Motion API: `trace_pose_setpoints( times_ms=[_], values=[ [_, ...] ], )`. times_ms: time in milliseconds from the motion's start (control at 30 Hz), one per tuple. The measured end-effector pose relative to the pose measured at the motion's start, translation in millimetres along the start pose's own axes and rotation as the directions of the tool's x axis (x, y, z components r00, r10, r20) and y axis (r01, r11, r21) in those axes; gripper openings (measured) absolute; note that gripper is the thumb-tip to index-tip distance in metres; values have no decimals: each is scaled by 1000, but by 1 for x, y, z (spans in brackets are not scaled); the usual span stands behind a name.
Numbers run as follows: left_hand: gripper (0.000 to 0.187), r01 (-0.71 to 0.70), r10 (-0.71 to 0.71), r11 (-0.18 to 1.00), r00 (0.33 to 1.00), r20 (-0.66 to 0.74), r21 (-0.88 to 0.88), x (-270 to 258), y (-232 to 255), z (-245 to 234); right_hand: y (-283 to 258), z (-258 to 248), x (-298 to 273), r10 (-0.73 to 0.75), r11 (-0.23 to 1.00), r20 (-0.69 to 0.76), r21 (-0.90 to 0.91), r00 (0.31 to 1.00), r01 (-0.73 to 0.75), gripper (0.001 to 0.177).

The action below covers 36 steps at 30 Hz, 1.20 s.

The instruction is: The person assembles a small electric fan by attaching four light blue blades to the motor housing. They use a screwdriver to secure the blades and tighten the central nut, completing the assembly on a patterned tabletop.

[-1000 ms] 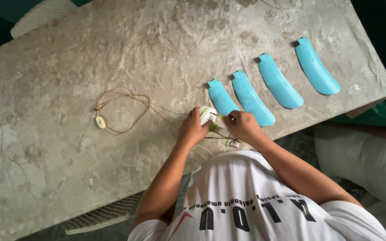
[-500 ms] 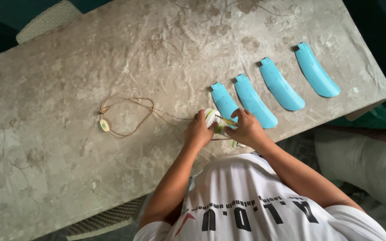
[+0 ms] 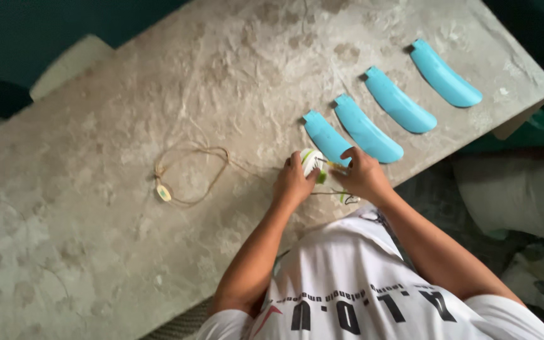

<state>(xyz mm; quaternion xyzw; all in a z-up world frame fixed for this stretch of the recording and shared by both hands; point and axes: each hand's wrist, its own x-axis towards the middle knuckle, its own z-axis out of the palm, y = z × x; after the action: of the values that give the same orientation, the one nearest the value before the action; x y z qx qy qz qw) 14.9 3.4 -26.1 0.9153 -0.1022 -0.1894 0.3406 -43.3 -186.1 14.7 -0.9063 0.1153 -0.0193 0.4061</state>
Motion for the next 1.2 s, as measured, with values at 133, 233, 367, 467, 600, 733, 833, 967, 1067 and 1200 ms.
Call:
trace_pose_setpoints(
  times_ms=[133,233,367,467,600,733,833,967,1067,1200],
  values=[
    [62,1,-1,1000,999,-32,0,-4,2,3,-11,1,-12,-139,986,-85,-107,987,130,24],
    [62,3,-3,1000,998,-65,-5,0,5,3,-18,2,-9,-82,992,-47,-100,996,77,25],
    [62,37,-37,999,996,-81,-1,-13,-3,1,-21,4,-3,105,990,168,-110,980,-87,29],
    [62,39,-40,999,996,-80,-10,-15,-1,1,-23,0,4,225,972,253,-124,941,-199,32],
    [65,29,-37,998,990,-137,-59,-13,0,-1,-28,0,8,-105,985,147,-118,983,123,27],
    [58,152,-161,985,980,-118,-86,-8,-1,4,-22,-6,20,-211,967,142,-115,967,227,30],
    [57,137,-156,984,968,-194,-112,-7,3,13,-15,-11,31,-411,894,122,-138,903,426,12],
    [55,180,-203,976,954,-219,-121,-6,7,17,-13,-7,42,-381,894,159,-189,911,407,19],
    [53,214,-232,972,943,-238,-102,-10,11,23,-2,-8,60,-155,965,303,-159,940,210,29],
    [58,286,-298,955,916,-269,-82,-5,21,24,7,-12,78,-327,939,283,-8,902,343,27]
  ],
)
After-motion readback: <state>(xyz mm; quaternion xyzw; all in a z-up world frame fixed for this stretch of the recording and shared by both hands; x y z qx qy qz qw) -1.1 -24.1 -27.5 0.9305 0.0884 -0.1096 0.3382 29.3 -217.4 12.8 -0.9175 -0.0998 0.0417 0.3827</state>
